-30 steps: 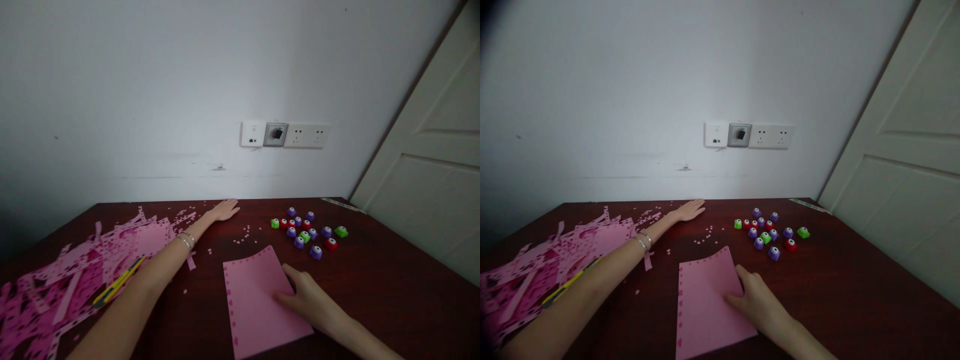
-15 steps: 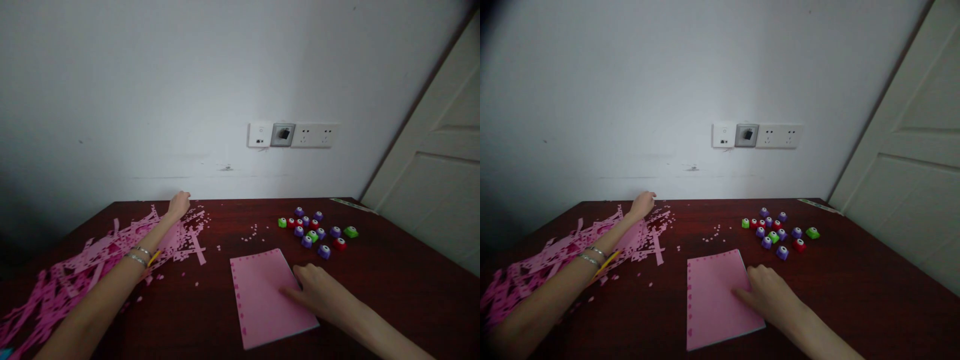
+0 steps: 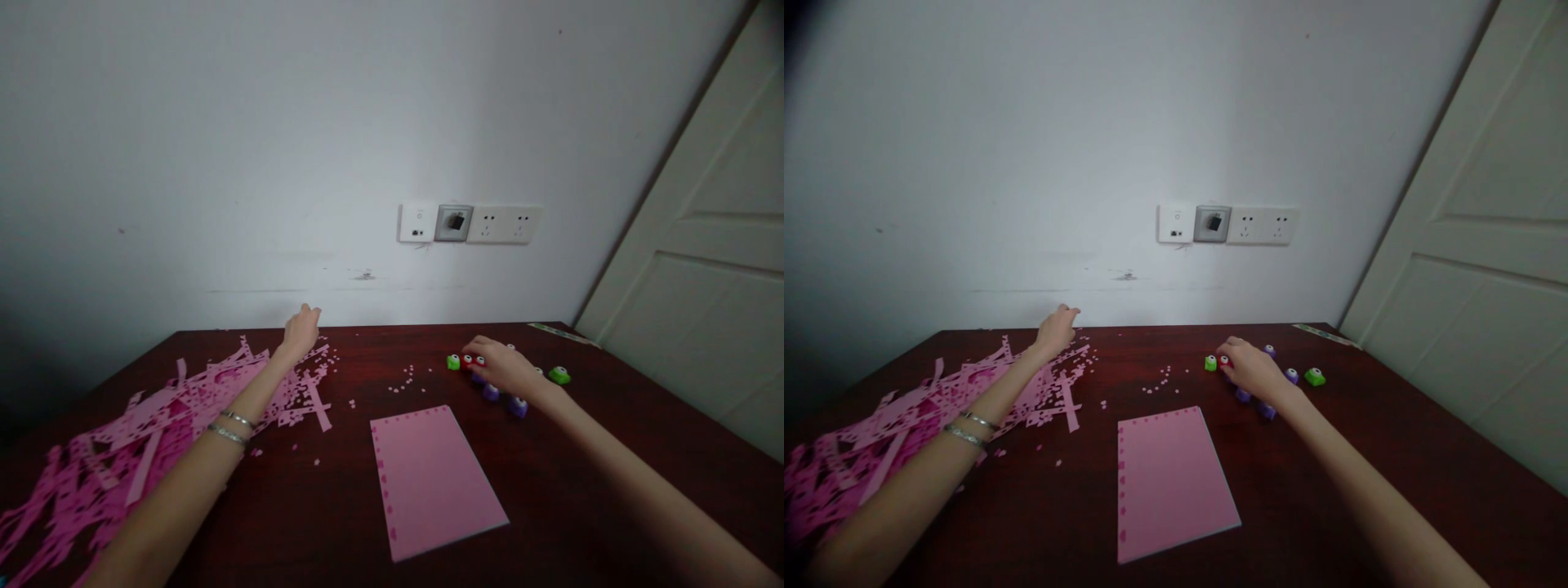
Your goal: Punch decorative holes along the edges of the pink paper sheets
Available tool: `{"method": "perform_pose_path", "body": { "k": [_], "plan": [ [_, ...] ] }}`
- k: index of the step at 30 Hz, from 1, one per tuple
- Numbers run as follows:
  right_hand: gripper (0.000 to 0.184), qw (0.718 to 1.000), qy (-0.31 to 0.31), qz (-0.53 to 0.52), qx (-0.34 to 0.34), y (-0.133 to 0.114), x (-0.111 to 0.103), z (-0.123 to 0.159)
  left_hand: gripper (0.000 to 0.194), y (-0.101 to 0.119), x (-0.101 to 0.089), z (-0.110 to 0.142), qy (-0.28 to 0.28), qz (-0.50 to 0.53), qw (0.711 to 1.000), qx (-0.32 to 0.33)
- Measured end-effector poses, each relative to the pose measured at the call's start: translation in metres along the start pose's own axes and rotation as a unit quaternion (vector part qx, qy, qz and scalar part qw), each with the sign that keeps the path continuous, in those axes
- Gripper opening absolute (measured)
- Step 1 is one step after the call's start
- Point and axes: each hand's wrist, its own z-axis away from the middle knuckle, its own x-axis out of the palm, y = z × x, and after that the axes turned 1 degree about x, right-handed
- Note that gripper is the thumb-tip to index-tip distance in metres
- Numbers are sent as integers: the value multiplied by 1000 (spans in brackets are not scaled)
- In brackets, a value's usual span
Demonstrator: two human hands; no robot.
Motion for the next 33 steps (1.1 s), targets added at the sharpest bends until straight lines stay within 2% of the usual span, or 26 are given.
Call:
{"method": "perform_pose_path", "body": {
  "k": [5, 8, 12, 15, 17, 21, 25, 27, 29, 33],
  "plan": [
    [35, 999, -29, 5, -28, 8, 26, -28, 45, 6, -1, 6, 20, -46, 999, 13],
    [29, 998, -49, 9, -35, 12, 35, -37, 40, 5, 6, 7, 31, -51, 998, 3],
    [21, 998, -47, -24, -22, 17, 37, -39, 38, 2, 12, 6, 20, -15, 1000, 7],
    [24, 992, -25, -126, -11, 17, 30, -37, 37, 0, 11, 1, 31, 30, 999, 17],
    [31, 970, -22, -241, 4, 14, 25, -35, 37, 0, 10, -3, 40, 74, 996, 33],
    [38, 892, -57, -447, 40, 4, 21, -29, 38, -1, 10, -9, 43, 134, 989, 37],
    [42, 816, -114, -566, 27, -7, 29, -25, 37, 1, 14, -8, 44, 134, 989, 52],
    [43, 794, -138, -592, 12, -11, 33, -25, 37, 2, 17, -7, 46, 130, 989, 60],
    [42, 810, -148, -567, 7, -15, 34, -26, 36, 2, 21, -7, 48, 125, 989, 60],
    [31, 924, -119, -364, 3, -17, 31, -30, 34, 3, 27, -7, 43, 122, 990, 60]
  ]
}}
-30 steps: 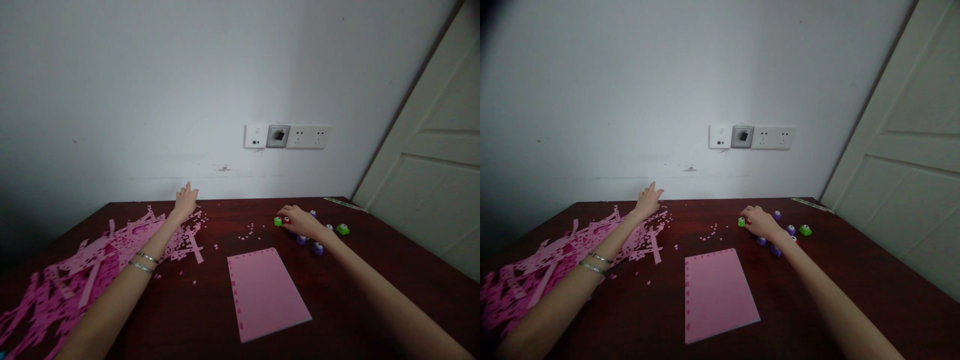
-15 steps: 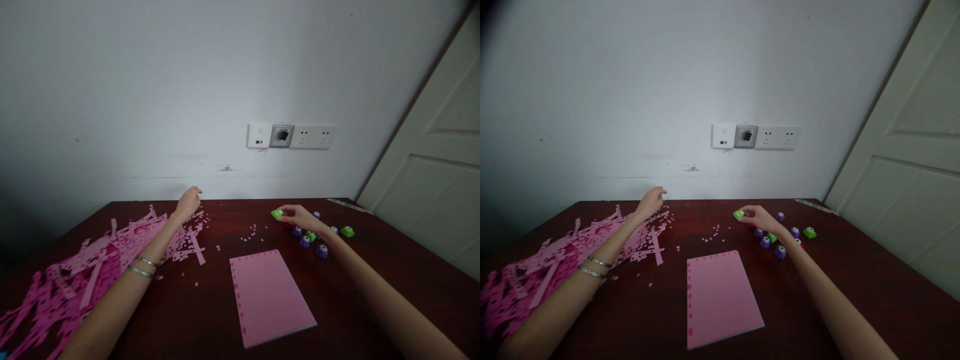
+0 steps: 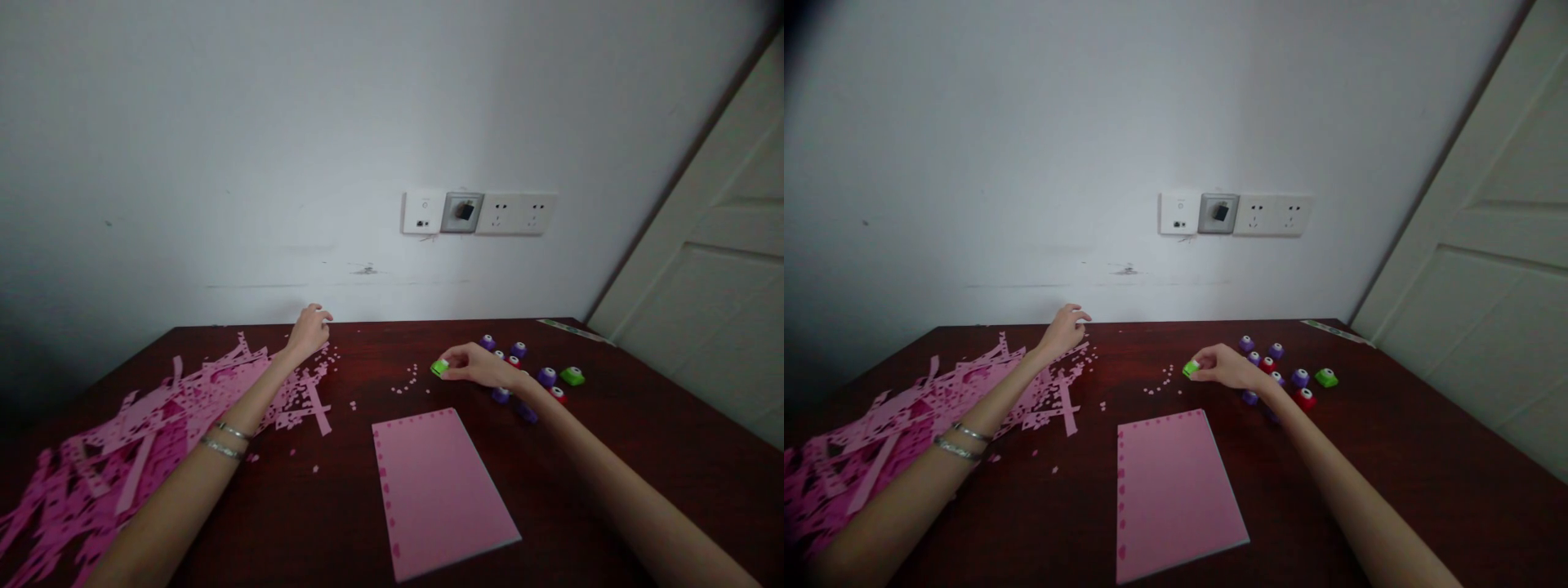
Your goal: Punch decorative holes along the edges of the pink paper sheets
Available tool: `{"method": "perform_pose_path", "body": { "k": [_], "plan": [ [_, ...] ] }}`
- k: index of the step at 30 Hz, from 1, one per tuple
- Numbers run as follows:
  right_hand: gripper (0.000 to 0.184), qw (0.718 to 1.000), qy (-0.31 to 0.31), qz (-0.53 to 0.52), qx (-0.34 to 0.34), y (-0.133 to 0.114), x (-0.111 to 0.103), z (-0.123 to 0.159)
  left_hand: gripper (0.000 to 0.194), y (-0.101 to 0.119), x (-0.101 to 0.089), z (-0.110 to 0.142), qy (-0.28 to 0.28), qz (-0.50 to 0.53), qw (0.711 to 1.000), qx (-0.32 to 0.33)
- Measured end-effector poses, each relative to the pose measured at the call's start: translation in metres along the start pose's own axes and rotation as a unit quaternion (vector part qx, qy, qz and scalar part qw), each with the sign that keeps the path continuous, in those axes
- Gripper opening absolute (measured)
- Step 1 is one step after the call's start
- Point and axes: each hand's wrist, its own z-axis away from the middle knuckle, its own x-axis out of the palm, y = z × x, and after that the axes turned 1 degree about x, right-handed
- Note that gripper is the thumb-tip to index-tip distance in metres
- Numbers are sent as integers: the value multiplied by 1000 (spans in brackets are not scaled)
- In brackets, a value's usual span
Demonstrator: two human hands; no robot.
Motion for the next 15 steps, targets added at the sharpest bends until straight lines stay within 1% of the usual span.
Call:
{"method": "perform_pose_path", "body": {
  "k": [2, 4, 7, 11, 13, 15],
  "plan": [
    [26, 994, 25, 104, -14, 1, -1, -1, 33, 3, 3, 0, -3, 4, 1000, 9],
    [23, 987, 32, 154, -32, 3, 0, -2, 32, 10, 5, 2, -8, 15, 1000, 19],
    [21, 983, 25, 173, -48, 7, 3, -2, 30, 29, 6, 6, -18, 50, 998, 37],
    [21, 981, 35, 183, -54, 10, 9, -4, 23, 70, 5, 18, -37, 148, 984, 86],
    [24, 979, 50, 189, -57, 10, 13, -5, 23, 94, 7, 26, -82, 216, 964, 132],
    [31, 977, 61, 191, -67, 9, 14, -6, 32, 116, 11, 32, -141, 269, 936, 177]
  ]
}}
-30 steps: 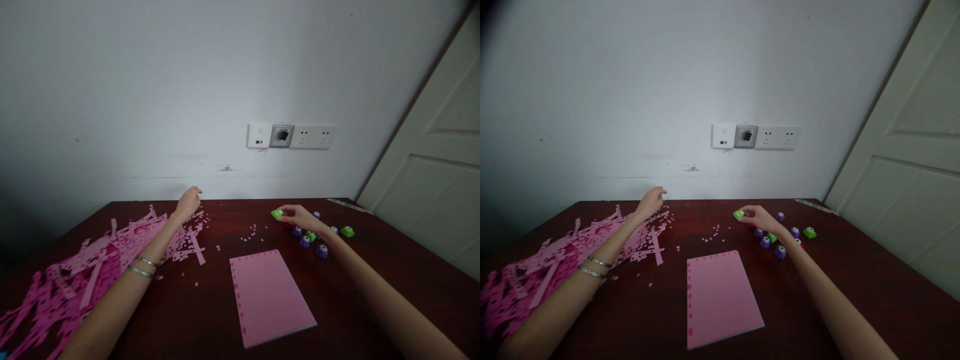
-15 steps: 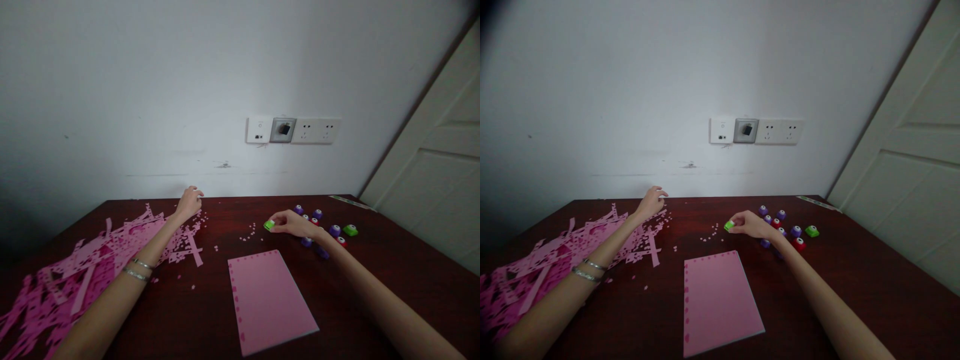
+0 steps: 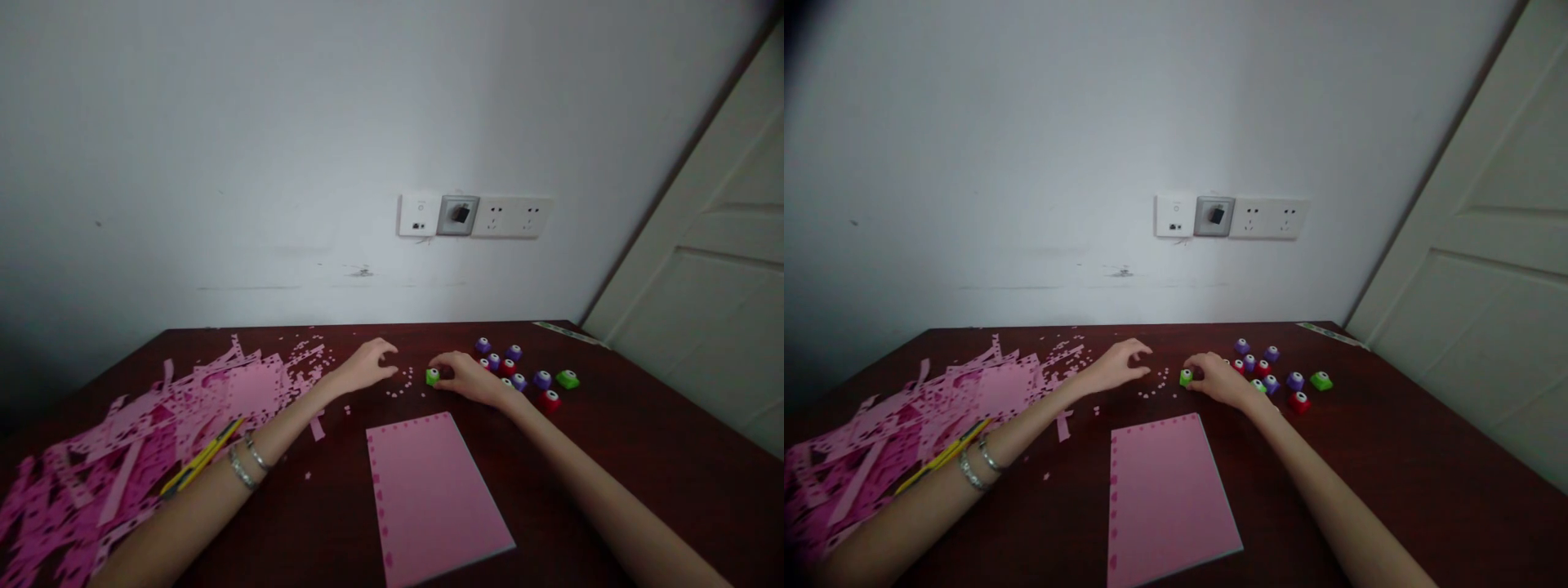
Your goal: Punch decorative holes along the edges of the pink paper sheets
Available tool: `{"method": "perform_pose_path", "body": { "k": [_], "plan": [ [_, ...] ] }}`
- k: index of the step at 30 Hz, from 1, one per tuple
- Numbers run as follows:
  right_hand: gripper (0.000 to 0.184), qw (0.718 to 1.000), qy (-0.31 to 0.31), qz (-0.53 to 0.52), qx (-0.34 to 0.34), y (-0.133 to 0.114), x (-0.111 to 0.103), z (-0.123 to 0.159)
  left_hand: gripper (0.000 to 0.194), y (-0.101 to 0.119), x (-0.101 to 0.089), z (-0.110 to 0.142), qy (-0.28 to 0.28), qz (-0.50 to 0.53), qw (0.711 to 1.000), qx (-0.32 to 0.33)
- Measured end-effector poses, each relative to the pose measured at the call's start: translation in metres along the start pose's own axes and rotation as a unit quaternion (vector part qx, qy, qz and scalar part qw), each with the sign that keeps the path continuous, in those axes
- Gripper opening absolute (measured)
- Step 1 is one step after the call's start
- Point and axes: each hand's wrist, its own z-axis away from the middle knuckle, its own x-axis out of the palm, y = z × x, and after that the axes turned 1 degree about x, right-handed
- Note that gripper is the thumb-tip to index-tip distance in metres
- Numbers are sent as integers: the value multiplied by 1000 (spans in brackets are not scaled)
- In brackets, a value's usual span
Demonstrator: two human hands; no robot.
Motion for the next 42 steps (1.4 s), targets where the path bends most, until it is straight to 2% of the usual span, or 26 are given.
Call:
{"method": "perform_pose_path", "body": {
  "k": [3, 6, 10, 12, 16, 20, 22, 24, 25, 26, 28, 31, 34, 37, 40, 42],
  "plan": [
    [39, 1000, 15, 6, -9, 3, -10, 1, 42, 18, 23, -11, -55, 15, 997, 59],
    [29, 998, 22, 43, 30, 13, -31, 6, 51, 25, 40, -24, -64, -5, 995, 76],
    [17, 990, -13, 109, 93, 30, -51, 14, 39, 25, 50, -39, -82, -10, 995, 62],
    [18, 985, -19, 134, 102, 36, -52, 15, 32, 23, 52, -43, -91, -8, 994, 62],
    [25, 982, -10, 166, 85, 41, -43, 13, 33, 23, 52, -44, -82, 7, 995, 49],
    [20, 984, 18, 168, 63, 43, -33, 8, 29, 25, 52, -43, -80, 42, 996, 19],
    [23, 992, 43, 105, 63, 42, -33, 7, 28, 24, 48, -43, -77, 64, 995, 17],
    [31, 995, 65, -25, 74, 40, -37, 8, 29, 22, 41, -44, -68, 86, 994, 17],
    [35, 988, 75, -108, 85, 38, -39, 8, 30, 21, 37, -45, -66, 101, 993, 13],
    [39, 972, 84, -195, 99, 35, -41, 8, 32, 19, 32, -46, -65, 118, 991, 3],
    [42, 922, 88, -355, 123, 29, -44, 9, 36, 14, 24, -47, -65, 149, 986, -23],
    [37, 849, 57, -509, 131, 22, -43, 10, 38, 5, 15, -49, -48, 163, 984, -46],
    [31, 811, 27, -569, 136, 21, -37, 10, 37, -2, 12, -50, -31, 151, 987, -40],
    [26, 793, 9, -593, 136, 22, -33, 10, 36, -9, 14, -50, -19, 119, 992, -38],
    [26, 797, -5, -590, 127, 19, -32, 10, 35, -17, 17, -49, 4, 50, 997, -55],
    [28, 816, -5, -563, 130, 13, -34, 9, 32, -23, 20, -47, 8, 0, 998, -69]
  ]
}}
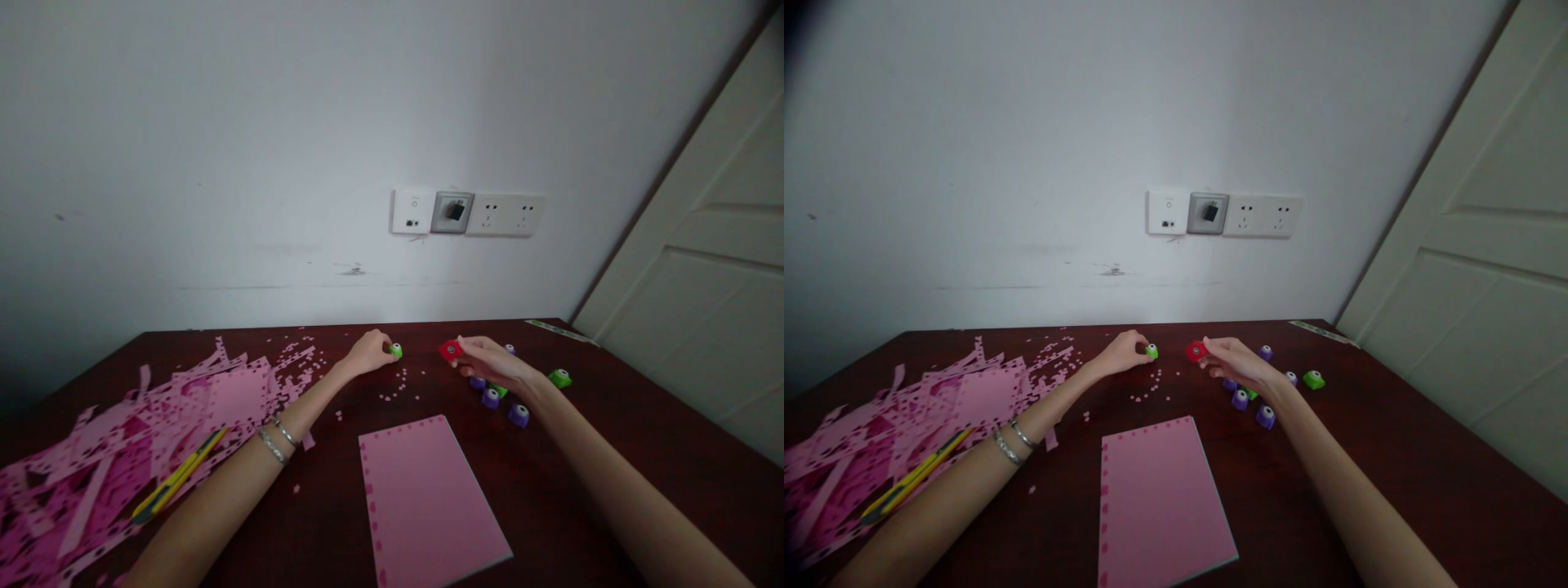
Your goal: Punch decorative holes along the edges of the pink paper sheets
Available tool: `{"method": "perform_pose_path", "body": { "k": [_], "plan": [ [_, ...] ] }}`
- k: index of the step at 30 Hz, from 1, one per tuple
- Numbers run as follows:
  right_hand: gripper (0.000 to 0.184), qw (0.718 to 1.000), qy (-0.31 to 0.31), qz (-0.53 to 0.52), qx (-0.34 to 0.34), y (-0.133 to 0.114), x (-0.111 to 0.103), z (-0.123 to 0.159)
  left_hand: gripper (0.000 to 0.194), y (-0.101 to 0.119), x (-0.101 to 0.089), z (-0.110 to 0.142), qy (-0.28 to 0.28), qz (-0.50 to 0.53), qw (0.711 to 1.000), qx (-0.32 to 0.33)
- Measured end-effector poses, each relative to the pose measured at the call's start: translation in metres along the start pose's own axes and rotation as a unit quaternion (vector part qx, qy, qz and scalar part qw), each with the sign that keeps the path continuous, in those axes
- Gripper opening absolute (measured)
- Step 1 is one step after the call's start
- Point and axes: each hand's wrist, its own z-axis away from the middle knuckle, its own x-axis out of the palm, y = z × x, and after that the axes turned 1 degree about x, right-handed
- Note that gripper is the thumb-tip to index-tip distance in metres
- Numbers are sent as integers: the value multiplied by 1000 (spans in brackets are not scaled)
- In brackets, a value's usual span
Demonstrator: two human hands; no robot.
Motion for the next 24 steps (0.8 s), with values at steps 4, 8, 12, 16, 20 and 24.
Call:
{"method": "perform_pose_path", "body": {
  "k": [4, 8, 12, 16, 20, 24],
  "plan": [
    [35, 993, 37, 107, 16, -9, 12, 1, 26, -9, 5, 1, -34, -28, 999, -11],
    [39, 982, 58, 176, 28, -10, 20, 0, 33, -2, 1, 3, -26, -20, 999, 0],
    [38, 981, 96, 166, 43, -4, 23, -4, 26, 29, -9, 6, 39, 85, 995, 39],
    [34, 989, 105, 95, 46, 0, 29, -7, 19, 65, -12, 14, 45, 198, 977, 66],
    [34, 993, 82, 72, 42, 3, 34, -8, 16, 81, -11, 20, 39, 209, 975, 65],
    [37, 995, 68, 63, 45, 5, 35, -9, 15, 81, -12, 22, 35, 213, 975, 59]
  ]
}}
